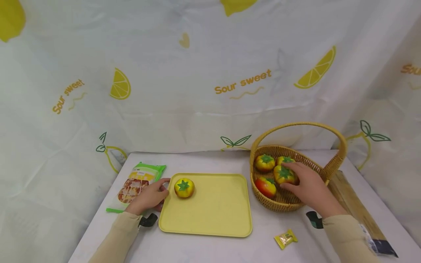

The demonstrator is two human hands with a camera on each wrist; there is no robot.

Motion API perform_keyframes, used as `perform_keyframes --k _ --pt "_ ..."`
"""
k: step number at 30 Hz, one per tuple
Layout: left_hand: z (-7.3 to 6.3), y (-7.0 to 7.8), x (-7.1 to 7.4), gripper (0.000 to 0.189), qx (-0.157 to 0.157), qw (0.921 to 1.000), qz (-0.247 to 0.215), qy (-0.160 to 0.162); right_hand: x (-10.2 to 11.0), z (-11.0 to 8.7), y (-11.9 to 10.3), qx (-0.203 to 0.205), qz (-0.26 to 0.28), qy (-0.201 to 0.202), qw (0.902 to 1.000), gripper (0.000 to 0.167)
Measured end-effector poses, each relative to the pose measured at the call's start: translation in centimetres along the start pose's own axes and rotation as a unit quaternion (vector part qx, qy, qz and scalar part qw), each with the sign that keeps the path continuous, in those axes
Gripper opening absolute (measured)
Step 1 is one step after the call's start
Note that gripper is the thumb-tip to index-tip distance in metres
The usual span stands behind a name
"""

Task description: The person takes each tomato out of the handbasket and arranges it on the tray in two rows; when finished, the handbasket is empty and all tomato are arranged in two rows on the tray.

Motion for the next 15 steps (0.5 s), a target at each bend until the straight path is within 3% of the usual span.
perform_keyframes --k 8,15 --pt "0.0 -0.3 0.1 0.056 0.005 0.9998 -0.018 -0.003 0.7 -0.7 -3.4 0.028 0.024 0.006 0.9993 0.074" --pt "0.2 -0.1 -0.1 0.056 -0.005 1.0 -0.002 -0.004 -0.6 -0.9 -7.5 0.063 0.063 -0.007 0.996 0.068"
Point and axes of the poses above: each hand's wrist, its own z-axis towards the middle knuckle, its own x-axis out of the back of the hand, y = z × x, the point moved 7 cm from there along z, towards the middle knuckle, and after that the axes turned 2 degrees about -x, right-handed, at the moved point
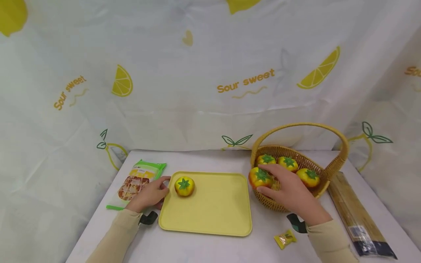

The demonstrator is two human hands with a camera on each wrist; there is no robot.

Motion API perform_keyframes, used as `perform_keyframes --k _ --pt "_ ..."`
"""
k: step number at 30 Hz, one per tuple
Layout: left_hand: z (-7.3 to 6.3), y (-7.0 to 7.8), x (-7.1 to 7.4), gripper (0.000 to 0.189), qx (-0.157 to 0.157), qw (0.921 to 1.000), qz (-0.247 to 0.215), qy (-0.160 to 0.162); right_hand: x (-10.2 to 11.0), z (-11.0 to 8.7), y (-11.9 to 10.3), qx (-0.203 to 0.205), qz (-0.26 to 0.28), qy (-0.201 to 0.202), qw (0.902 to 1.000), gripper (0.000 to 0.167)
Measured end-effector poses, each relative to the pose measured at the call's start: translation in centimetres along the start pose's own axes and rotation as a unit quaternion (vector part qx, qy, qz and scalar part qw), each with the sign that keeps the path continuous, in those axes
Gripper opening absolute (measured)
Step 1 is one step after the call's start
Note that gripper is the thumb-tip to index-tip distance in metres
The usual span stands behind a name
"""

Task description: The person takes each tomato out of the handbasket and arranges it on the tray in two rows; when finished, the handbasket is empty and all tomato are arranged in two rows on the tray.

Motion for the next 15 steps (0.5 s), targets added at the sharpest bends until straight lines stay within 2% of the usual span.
perform_keyframes --k 7,11,15 --pt "0.0 0.1 0.3 0.056 -0.004 1.0 0.0 -0.001 -3.8 1.9 -3.5 0.036 0.037 -0.013 0.9986 0.062" --pt "0.1 0.0 0.2 0.056 0.002 0.9999 -0.009 -0.005 -6.4 3.3 -4.6 0.048 0.066 -0.03 0.9962 0.061" --pt "0.2 -0.1 0.1 0.056 0.009 0.9998 -0.018 -0.005 -8.6 4.4 -5.2 0.042 0.091 -0.043 0.994 0.061"
Point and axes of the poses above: each hand's wrist, its own z-axis towards the middle knuckle, its own x-axis out of the back of the hand, y = z × x, the point moved 7 cm from there along z, towards the middle knuckle, and after that the axes turned 2 degrees about -x, right-handed, at the moved point
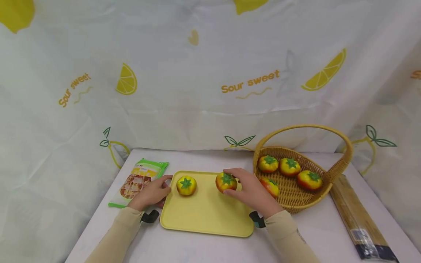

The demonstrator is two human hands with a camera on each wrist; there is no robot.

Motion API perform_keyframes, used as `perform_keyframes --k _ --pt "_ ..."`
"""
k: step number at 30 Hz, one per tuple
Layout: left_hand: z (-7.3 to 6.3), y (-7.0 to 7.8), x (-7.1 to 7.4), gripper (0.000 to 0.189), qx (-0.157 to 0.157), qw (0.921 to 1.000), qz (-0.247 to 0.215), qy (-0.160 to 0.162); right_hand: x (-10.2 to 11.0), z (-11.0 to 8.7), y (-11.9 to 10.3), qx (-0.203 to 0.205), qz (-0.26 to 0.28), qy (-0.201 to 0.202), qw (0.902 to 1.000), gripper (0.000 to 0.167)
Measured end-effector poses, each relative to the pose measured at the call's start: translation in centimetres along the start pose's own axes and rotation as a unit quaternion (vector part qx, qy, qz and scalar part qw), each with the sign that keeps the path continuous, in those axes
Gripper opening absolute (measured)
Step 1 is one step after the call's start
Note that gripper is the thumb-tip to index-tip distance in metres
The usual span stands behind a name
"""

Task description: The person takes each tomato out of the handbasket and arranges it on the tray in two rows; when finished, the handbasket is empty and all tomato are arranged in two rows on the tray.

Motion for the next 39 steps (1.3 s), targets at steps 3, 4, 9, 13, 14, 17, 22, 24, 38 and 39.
perform_keyframes --k 3,4,9,13,14,17,22,24,38,39 --pt "0.1 0.0 0.0 0.056 0.001 1.0 -0.004 0.0 -1.5 0.8 0.2 -0.016 0.012 -0.008 0.9998 0.062" --pt "0.1 0.1 0.0 0.056 0.0 1.0 -0.005 0.0 -1.9 1.1 0.3 -0.02 0.018 -0.011 0.9996 0.062" --pt "0.0 0.0 0.0 0.057 -0.001 1.0 -0.005 -0.001 -3.8 2.1 0.3 -0.012 0.012 -0.012 0.9998 0.062" --pt "0.0 -0.1 0.0 0.056 0.001 1.0 -0.007 -0.001 -4.7 2.5 0.1 0.0 0.009 -0.008 0.9999 0.061" --pt "0.0 -0.2 0.0 0.056 0.0 1.0 -0.007 0.0 -4.9 2.6 0.1 -0.002 0.013 -0.01 0.9999 0.061" --pt "0.1 -0.2 0.0 0.056 -0.002 0.9999 -0.01 0.0 -5.5 2.7 0.2 -0.013 0.023 -0.02 0.9994 0.061" --pt "0.1 -0.2 0.0 0.056 -0.005 0.9999 -0.014 0.003 -6.2 2.9 0.2 -0.02 0.035 -0.034 0.9986 0.061" --pt "0.0 -0.1 0.0 0.056 -0.007 0.9999 -0.012 0.003 -6.4 3.1 0.2 -0.023 0.036 -0.038 0.9984 0.062" --pt "-0.2 0.2 0.1 0.057 -0.004 1.0 -0.009 0.0 -6.7 3.0 0.7 -0.046 0.029 -0.046 0.9974 0.062" --pt "-0.2 0.2 0.1 0.057 -0.004 1.0 -0.009 0.001 -6.7 3.1 0.7 -0.047 0.028 -0.047 0.9974 0.063"
Point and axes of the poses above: each hand's wrist, its own z-axis towards the middle knuckle, its own x-axis out of the back of the hand, y = z × x, the point moved 7 cm from there along z, towards the middle knuckle, and after that the axes turned 2 degrees about -x, right-handed, at the moved point
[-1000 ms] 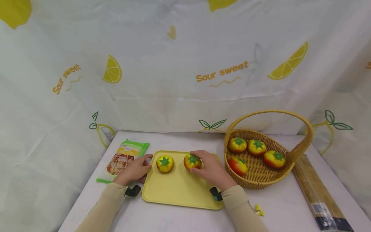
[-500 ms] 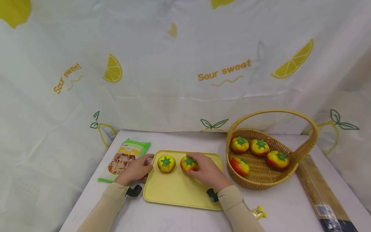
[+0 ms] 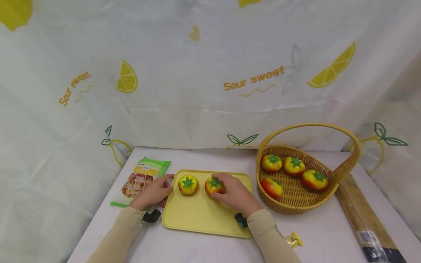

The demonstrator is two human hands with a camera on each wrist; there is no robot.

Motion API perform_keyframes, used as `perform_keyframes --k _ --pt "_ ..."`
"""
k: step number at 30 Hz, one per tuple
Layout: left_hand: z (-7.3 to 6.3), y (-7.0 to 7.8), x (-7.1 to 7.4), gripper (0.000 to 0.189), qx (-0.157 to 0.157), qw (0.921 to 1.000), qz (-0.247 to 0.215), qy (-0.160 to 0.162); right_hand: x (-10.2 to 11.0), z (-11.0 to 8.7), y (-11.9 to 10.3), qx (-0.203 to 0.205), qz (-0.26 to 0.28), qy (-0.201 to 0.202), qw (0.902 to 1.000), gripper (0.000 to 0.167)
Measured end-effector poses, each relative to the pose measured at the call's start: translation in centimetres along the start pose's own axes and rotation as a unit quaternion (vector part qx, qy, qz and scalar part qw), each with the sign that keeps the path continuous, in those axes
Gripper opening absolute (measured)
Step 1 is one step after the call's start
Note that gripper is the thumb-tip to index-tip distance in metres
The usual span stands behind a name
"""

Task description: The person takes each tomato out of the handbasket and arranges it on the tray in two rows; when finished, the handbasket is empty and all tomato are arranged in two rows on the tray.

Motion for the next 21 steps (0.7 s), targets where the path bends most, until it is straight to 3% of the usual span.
perform_keyframes --k 21 --pt "-0.15 0.41 0.23 0.057 0.005 0.9999 0.015 -0.002 0.42 -0.05 -0.12 -0.007 -0.009 -0.008 0.9999 0.07"
Point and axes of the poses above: each hand's wrist, its own z-axis towards the middle knuckle, its own x-axis out of the back of the hand, y = z × x, the point moved 7 cm from there along z, towards the middle knuckle, and after that the axes turned 2 degrees about -x, right-handed, at the moved point
